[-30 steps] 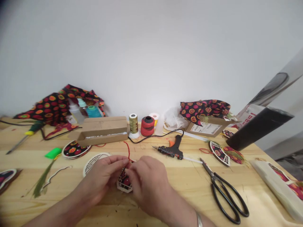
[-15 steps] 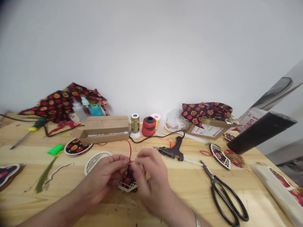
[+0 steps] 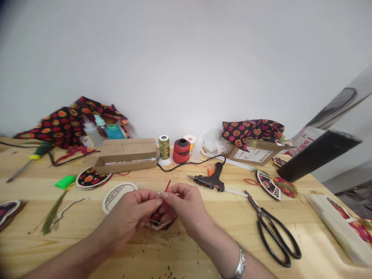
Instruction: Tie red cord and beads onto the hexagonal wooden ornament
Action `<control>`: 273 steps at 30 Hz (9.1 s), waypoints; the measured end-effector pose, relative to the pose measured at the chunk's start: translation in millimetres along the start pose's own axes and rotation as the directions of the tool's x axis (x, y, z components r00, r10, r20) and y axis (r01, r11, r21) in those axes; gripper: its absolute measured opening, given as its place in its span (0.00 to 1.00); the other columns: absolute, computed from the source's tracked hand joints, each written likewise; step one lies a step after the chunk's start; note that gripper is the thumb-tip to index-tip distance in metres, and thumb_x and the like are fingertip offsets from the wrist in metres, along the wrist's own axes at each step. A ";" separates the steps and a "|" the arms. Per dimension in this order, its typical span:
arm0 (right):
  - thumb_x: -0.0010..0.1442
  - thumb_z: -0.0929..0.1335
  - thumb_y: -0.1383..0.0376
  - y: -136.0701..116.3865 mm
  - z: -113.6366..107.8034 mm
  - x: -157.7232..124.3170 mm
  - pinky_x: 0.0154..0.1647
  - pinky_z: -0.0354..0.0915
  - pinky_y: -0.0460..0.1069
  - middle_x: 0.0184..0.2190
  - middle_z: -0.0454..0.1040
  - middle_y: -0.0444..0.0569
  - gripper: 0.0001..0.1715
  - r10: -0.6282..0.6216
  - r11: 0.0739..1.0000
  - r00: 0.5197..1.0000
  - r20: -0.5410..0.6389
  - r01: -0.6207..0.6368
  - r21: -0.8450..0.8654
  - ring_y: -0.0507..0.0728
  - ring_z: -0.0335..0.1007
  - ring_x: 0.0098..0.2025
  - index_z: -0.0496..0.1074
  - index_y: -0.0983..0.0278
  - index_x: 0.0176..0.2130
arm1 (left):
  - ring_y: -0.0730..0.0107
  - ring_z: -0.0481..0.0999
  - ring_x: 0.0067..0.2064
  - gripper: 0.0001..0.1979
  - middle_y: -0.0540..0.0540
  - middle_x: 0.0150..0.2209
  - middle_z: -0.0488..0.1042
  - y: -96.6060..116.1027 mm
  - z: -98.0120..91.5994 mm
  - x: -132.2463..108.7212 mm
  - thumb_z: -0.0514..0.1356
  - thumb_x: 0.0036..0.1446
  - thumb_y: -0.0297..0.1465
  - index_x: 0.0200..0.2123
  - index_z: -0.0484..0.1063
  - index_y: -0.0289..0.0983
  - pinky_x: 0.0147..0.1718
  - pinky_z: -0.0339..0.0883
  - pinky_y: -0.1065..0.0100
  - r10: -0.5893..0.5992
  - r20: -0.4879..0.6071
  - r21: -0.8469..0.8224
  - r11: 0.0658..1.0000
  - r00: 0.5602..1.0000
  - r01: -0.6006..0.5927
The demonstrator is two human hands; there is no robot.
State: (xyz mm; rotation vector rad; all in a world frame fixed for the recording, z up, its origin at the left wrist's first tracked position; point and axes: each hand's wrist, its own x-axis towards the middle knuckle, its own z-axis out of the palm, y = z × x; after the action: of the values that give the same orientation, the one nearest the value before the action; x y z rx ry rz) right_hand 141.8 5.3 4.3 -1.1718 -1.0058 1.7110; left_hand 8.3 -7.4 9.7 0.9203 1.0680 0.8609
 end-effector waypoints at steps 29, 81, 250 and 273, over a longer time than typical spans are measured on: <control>0.43 0.71 0.61 -7.2 -4.1 -1.6 0.12 0.46 0.41 0.12 0.62 0.38 0.13 -0.112 0.992 0.991 -0.072 0.107 -0.072 0.43 0.49 0.14 0.67 0.68 0.20 | 0.83 0.49 0.17 0.12 0.56 0.15 0.57 -9.4 -5.8 1.5 0.60 0.49 0.37 0.24 0.73 0.33 0.16 0.39 0.75 -0.014 0.025 -0.020 1.000 1.000 0.015; 0.47 0.68 0.62 0.3 -5.5 3.0 0.15 0.48 0.42 0.12 0.60 0.37 0.12 -0.081 0.988 0.997 -0.014 0.079 -0.131 0.45 0.51 0.14 0.64 0.66 0.21 | 0.84 0.55 0.16 0.09 0.53 0.18 0.65 -3.3 -6.7 2.5 0.60 0.49 0.34 0.25 0.72 0.33 0.14 0.43 0.79 -0.023 -0.027 -0.084 0.996 0.999 0.021; 0.46 0.69 0.66 2.7 -4.0 1.1 0.14 0.50 0.40 0.14 0.64 0.39 0.07 -0.120 0.993 0.992 -0.043 0.118 -0.027 0.44 0.54 0.15 0.69 0.68 0.23 | 0.76 0.71 0.22 0.07 0.49 0.21 0.76 -2.5 -3.2 1.7 0.62 0.47 0.32 0.27 0.76 0.34 0.22 0.65 0.76 -0.026 -0.004 -0.162 0.986 1.000 0.025; 0.51 0.67 0.56 -6.8 -22.5 14.9 0.38 0.62 0.49 0.28 0.74 0.50 0.17 -0.282 0.959 0.937 -0.207 0.270 -0.086 0.53 0.67 0.31 0.74 0.68 0.30 | 0.86 0.48 0.11 0.09 0.58 0.09 0.57 -7.4 -11.6 6.6 0.62 0.46 0.34 0.24 0.75 0.33 0.11 0.37 0.76 -0.008 -0.091 -0.027 1.000 0.996 0.006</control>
State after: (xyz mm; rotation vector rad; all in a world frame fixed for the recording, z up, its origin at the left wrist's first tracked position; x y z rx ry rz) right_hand 160.9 25.1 0.3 -1.1638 -1.0335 1.3114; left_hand -0.2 -1.9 -1.8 0.8610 1.1348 0.9163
